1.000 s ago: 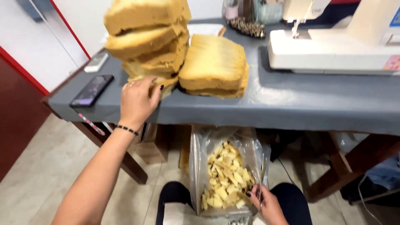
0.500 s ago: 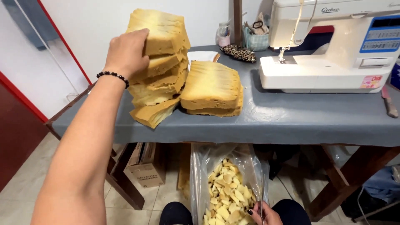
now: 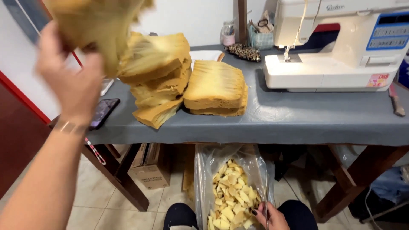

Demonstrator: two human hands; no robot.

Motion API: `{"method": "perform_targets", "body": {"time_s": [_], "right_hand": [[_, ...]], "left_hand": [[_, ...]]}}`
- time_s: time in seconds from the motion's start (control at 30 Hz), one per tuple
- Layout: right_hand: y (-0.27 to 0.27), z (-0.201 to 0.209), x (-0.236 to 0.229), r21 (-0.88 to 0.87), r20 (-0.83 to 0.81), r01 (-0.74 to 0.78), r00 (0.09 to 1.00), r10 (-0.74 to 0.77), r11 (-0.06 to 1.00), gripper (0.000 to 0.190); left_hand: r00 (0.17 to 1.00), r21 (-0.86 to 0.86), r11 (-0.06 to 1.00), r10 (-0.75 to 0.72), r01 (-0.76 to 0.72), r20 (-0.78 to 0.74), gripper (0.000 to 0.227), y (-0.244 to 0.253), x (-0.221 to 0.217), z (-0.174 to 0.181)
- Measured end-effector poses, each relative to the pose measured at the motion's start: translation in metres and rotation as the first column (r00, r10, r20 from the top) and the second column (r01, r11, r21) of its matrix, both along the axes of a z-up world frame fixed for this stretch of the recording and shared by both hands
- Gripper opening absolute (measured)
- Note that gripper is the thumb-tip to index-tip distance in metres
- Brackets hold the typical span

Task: Cutting large pieces of yellow foam into smaller scraps using scissors and collecting them in a bag.

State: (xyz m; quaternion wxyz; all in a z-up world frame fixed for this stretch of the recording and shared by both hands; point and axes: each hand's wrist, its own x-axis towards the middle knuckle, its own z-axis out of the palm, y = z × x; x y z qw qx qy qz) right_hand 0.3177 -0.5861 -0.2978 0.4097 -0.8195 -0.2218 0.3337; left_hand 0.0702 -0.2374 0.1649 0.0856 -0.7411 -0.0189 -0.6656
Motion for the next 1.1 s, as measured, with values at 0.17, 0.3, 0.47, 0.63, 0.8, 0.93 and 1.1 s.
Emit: {"method": "perform_targets", "body": {"time_s": [0.17, 0.3, 0.47, 0.63, 0.8, 0.93, 1.1], "right_hand": [[-0.004, -0.074, 0.013, 0.293, 0.247, -0.116, 0.968, 0.042, 0.949, 0.009], [-0.018, -0.028, 0.003, 0.333, 0.366, -0.315, 0.912, 0.186, 0.889, 0.022], [-0.043, 0.031, -0.014, 0.016, 0.525, -0.504, 0.74, 0.421, 0.864, 0.057], [-0.038, 0.032, -0.019, -0.217, 0.554, -0.49, 0.65, 0.52, 0.844, 0.071], [-0.015, 0.033, -0.02, -0.337, 0.547, -0.549, 0.546, 0.634, 0.765, 0.074], [-0.003, 0.025, -0.02, -0.362, 0.544, -0.557, 0.525, 0.655, 0.747, 0.076], [0.0, 0.006, -0.021, -0.294, 0.499, -0.527, 0.627, 0.598, 0.798, 0.058]], "left_hand": [[0.991, -0.704, 0.708, -0.122, 0.05, -0.052, 0.03, -0.07, -0.074, -0.104], [0.951, -0.983, -0.095, -0.255, 0.155, 0.175, 0.042, -0.092, -0.092, -0.264], [0.94, -0.86, -0.505, -0.253, 0.072, 0.228, 0.041, -0.132, -0.062, -0.316], [0.928, -0.881, -0.462, -0.364, -0.106, 0.079, 0.038, -0.103, -0.072, -0.413], [0.837, -0.856, -0.399, -0.544, -0.329, -0.068, 0.045, -0.104, -0.054, -0.408], [0.836, -0.825, -0.441, -0.546, -0.353, -0.065, 0.049, -0.102, -0.05, -0.421], [0.831, -0.742, -0.564, -0.555, -0.364, 0.014, 0.053, -0.095, -0.056, -0.452]]}}
